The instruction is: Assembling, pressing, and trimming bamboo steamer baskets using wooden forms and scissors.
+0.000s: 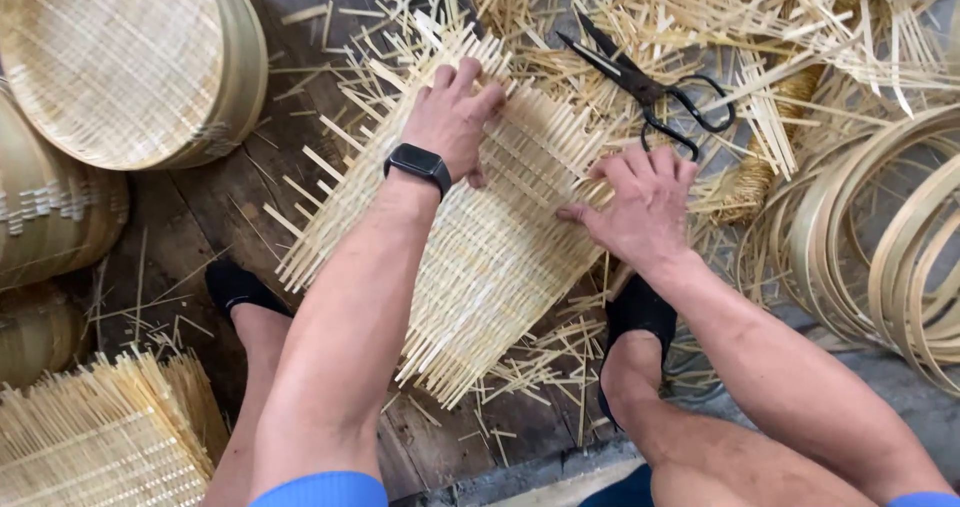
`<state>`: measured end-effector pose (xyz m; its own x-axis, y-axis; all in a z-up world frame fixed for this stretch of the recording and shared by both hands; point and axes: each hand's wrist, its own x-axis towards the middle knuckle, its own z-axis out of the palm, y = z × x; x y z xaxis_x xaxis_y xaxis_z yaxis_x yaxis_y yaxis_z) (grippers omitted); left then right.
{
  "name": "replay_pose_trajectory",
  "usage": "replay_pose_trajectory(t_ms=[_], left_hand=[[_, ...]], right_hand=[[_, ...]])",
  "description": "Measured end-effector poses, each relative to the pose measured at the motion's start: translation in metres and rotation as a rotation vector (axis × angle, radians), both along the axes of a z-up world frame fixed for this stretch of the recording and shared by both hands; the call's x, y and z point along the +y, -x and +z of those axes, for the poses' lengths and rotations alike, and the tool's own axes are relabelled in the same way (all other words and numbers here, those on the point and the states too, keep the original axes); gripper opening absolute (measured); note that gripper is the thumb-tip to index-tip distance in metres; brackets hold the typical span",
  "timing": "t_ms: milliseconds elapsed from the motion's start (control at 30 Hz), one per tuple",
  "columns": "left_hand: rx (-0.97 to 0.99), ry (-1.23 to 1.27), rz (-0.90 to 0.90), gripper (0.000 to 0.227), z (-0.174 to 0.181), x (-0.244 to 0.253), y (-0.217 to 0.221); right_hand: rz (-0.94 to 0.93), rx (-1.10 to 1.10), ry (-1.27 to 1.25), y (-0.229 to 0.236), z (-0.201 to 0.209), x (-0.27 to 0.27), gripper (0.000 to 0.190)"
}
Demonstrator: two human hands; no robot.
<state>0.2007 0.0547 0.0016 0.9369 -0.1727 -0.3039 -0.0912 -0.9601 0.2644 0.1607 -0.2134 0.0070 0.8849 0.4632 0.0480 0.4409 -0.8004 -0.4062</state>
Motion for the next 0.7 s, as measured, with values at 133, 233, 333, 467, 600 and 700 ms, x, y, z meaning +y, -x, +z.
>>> replay_pose_trajectory(t_ms=[133, 233, 333, 467, 600, 700], left_hand=[[-0.113, 0.014, -0.011, 0.071, -0.026, 0.009, 0.005], [-0.123, 0.037, -0.024, 0.075, -0.015, 0.010, 0.009], [-0.111, -0.004, -0.039, 0.088, -0.029, 0.009, 0.007], [-0.047, -0.015, -0.041, 0.090, -0.019, 0.003, 0.019], [-0.047, -0.011, -0.015, 0.091, -0.024, 0.006, 0.017], [-0.114, -0.098, 0.075, 0.109, -0.016, 0.001, 0.034]], right_hand=[[0.031, -0.030, -0.050, -0.001, -0.010, -0.002, 0.052], [0.027, -0.016, -0.114, 0.002, -0.011, -0.003, 0.050], [0.040, -0.008, -0.145, 0.001, -0.013, -0.002, 0.048], [0.109, -0.048, -0.092, 0.005, -0.013, -0.008, 0.046], [0.135, -0.160, -0.094, 0.004, 0.002, -0.005, 0.045], [0.104, -0.218, -0.135, -0.009, 0.006, 0.003, 0.053]])
